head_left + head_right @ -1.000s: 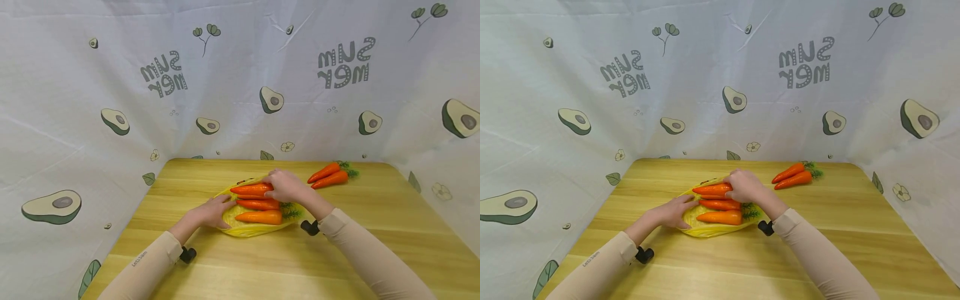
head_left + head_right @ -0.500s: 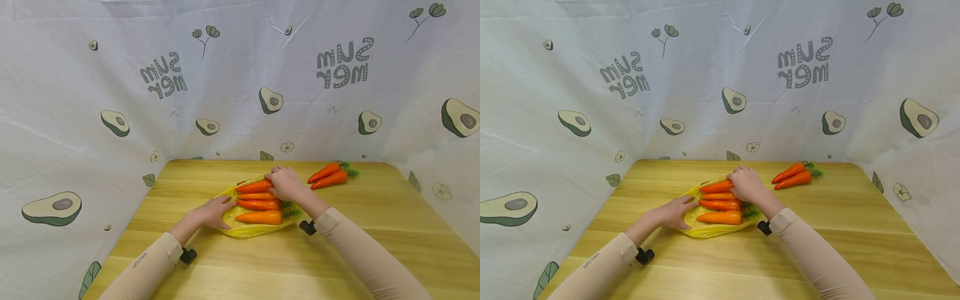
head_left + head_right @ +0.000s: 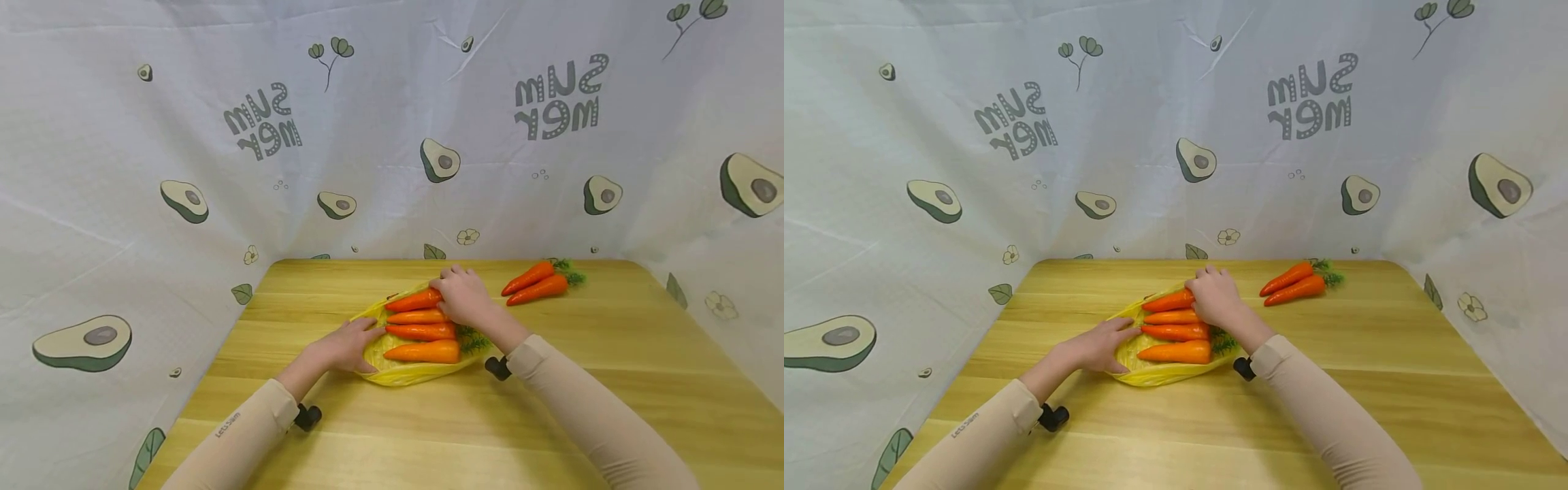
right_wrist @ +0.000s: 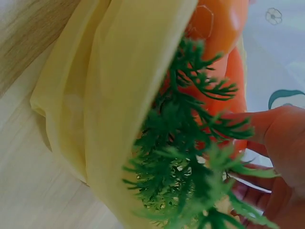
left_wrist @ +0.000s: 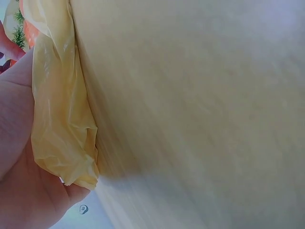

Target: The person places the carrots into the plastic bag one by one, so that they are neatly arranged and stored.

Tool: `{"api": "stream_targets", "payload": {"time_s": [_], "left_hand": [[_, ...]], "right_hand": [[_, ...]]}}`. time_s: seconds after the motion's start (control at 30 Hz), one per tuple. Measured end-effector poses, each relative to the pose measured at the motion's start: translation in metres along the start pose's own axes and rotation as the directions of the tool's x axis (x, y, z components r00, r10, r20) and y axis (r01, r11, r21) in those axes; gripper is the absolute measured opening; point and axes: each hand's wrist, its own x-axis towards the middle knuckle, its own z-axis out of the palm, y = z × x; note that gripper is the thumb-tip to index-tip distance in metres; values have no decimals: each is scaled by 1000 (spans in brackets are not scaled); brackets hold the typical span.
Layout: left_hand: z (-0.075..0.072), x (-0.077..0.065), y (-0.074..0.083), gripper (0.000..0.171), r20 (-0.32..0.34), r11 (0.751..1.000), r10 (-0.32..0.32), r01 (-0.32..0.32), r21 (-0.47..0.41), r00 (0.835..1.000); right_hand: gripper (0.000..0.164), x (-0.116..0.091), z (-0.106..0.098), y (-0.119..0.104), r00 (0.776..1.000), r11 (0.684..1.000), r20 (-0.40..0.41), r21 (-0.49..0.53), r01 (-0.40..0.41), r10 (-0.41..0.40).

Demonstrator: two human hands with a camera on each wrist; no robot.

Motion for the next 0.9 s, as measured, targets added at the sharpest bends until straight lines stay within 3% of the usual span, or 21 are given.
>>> {"api": "stream_targets", "payload": {"time_s": [0.27,0.57,0.9], "left_hand": [[1,0,0,84,-9,1000,1,-1,-5,1000],[2,-1,-1,84,-21,1000,9,-10,-19,1000],[1,-1,-1,84,-22,999,3,-4,-32,1000]], "right_hand": [[41,-1,-3,-2,1000,1000,30,23,-11,10],[39,-3,-3,-3,1000,999,8,51,-5,5],[37,-12,-21,2,999,982,-11,185,-33,36]]}}
